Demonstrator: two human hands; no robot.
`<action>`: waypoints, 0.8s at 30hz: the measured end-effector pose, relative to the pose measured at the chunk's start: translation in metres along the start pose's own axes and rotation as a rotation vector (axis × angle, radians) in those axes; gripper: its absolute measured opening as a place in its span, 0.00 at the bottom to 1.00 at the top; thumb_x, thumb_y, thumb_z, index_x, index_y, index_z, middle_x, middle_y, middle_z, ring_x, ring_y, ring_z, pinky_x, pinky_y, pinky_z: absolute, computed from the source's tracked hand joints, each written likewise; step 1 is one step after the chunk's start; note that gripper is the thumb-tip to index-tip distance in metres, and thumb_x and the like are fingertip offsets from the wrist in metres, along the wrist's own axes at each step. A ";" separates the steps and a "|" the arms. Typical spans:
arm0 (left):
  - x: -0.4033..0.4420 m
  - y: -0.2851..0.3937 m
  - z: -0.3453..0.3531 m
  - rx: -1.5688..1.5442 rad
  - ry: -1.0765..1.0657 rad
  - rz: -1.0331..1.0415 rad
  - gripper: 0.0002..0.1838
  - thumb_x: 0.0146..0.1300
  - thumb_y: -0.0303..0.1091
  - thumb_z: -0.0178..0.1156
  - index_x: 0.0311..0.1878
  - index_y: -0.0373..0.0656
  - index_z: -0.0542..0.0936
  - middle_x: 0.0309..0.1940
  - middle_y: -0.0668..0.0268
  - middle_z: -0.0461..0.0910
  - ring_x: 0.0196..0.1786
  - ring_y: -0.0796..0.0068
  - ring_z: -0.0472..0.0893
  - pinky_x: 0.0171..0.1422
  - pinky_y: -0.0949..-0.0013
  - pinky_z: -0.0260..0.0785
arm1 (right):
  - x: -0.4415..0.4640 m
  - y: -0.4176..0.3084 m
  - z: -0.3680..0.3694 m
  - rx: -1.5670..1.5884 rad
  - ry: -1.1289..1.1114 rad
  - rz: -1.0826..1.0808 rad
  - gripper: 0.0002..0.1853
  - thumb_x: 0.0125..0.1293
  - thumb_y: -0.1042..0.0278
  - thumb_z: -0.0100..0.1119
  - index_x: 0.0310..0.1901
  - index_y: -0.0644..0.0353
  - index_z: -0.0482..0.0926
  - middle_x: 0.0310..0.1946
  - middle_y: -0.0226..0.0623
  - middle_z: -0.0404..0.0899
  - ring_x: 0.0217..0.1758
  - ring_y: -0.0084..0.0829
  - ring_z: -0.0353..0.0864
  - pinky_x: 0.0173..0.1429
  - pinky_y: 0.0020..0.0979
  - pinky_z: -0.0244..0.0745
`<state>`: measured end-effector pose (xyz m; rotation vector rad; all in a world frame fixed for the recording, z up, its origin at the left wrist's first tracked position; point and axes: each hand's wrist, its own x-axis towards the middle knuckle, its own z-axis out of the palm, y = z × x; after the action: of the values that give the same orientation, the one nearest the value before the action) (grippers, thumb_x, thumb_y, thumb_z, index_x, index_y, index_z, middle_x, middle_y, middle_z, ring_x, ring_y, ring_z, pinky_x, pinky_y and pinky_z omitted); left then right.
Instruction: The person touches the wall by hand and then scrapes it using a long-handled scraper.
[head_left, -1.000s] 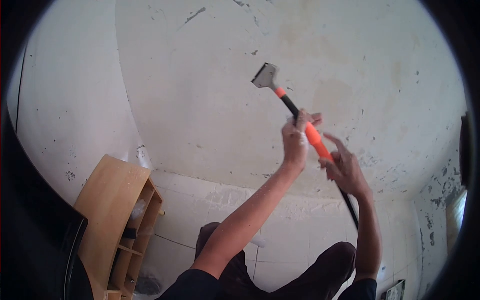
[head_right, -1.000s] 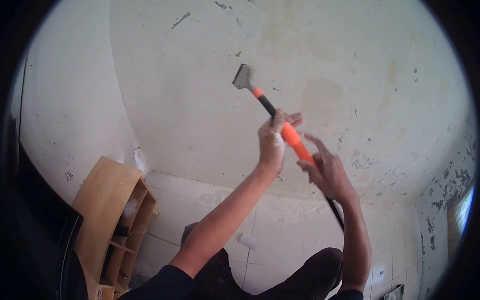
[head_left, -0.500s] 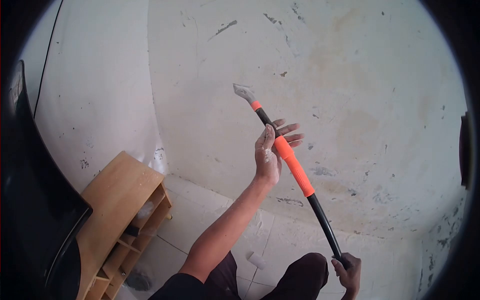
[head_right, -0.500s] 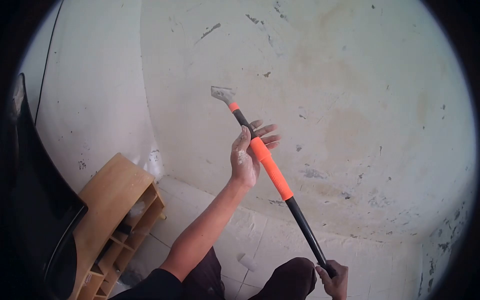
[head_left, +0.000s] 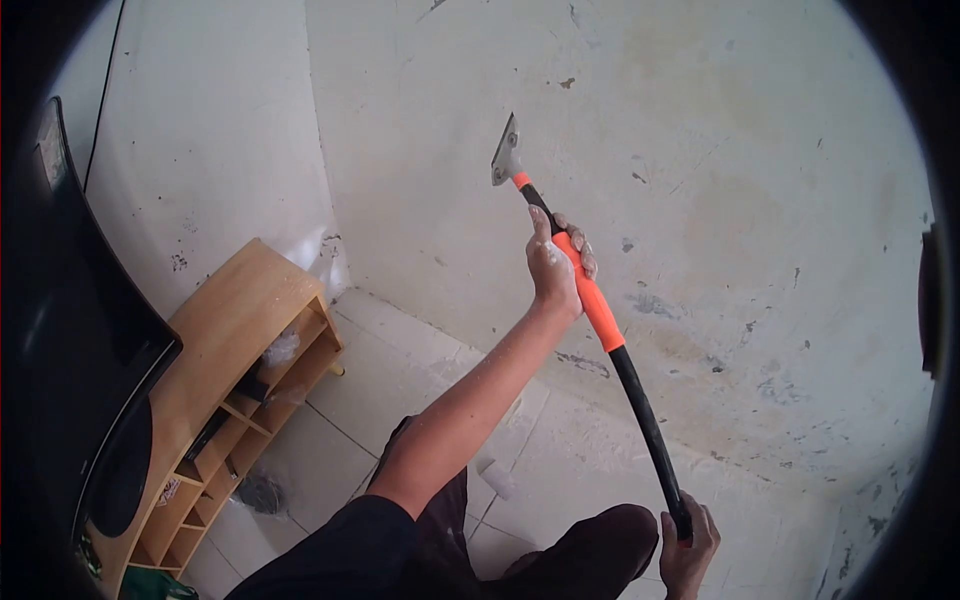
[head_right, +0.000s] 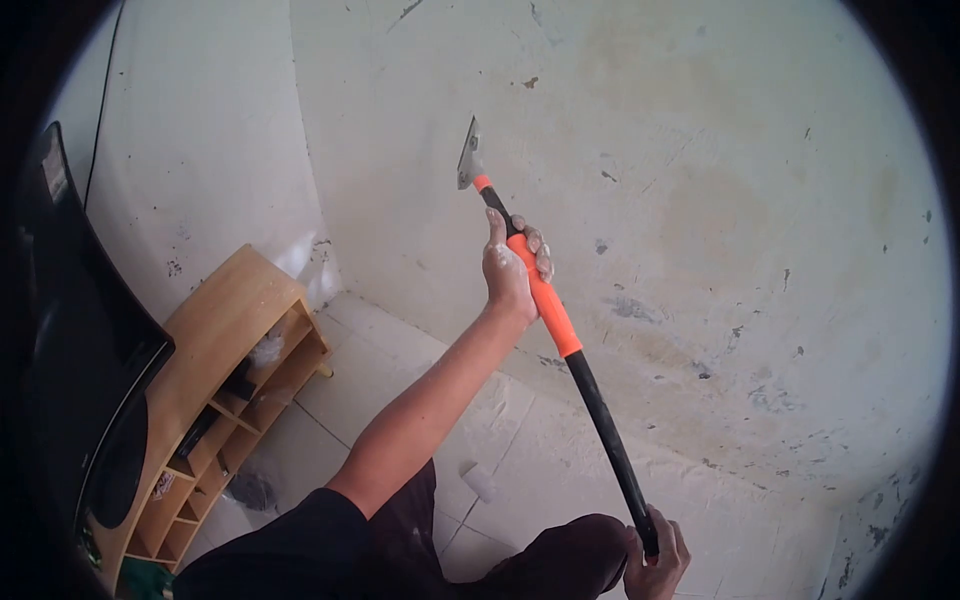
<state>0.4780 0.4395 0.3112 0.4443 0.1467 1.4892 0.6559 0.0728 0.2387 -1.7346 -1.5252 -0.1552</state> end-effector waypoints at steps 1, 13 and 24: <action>0.004 0.000 -0.002 -0.014 -0.006 -0.009 0.25 0.79 0.65 0.43 0.37 0.53 0.66 0.22 0.73 0.67 0.18 0.78 0.68 0.19 0.75 0.59 | 0.004 -0.007 -0.012 -0.009 -0.139 0.023 0.20 0.70 0.73 0.65 0.62 0.67 0.80 0.36 0.39 0.82 0.36 0.30 0.81 0.41 0.32 0.76; 0.044 0.015 -0.051 0.015 0.111 0.009 0.21 0.81 0.59 0.44 0.44 0.50 0.70 0.24 0.73 0.68 0.20 0.79 0.68 0.22 0.74 0.61 | 0.016 0.000 -0.024 0.629 -0.663 0.170 0.30 0.79 0.67 0.58 0.76 0.70 0.65 0.20 0.20 0.67 0.20 0.14 0.63 0.25 0.20 0.61; 0.042 -0.007 -0.050 0.405 0.207 0.106 0.21 0.81 0.56 0.41 0.50 0.47 0.67 0.22 0.70 0.70 0.14 0.78 0.68 0.15 0.67 0.63 | 0.016 0.043 0.021 0.476 -0.434 -0.073 0.22 0.75 0.68 0.64 0.64 0.73 0.79 0.16 0.21 0.63 0.19 0.16 0.58 0.36 0.26 0.77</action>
<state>0.4698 0.4905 0.2703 0.6282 0.6036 1.6117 0.6891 0.1006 0.2130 -1.3795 -1.7539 0.5411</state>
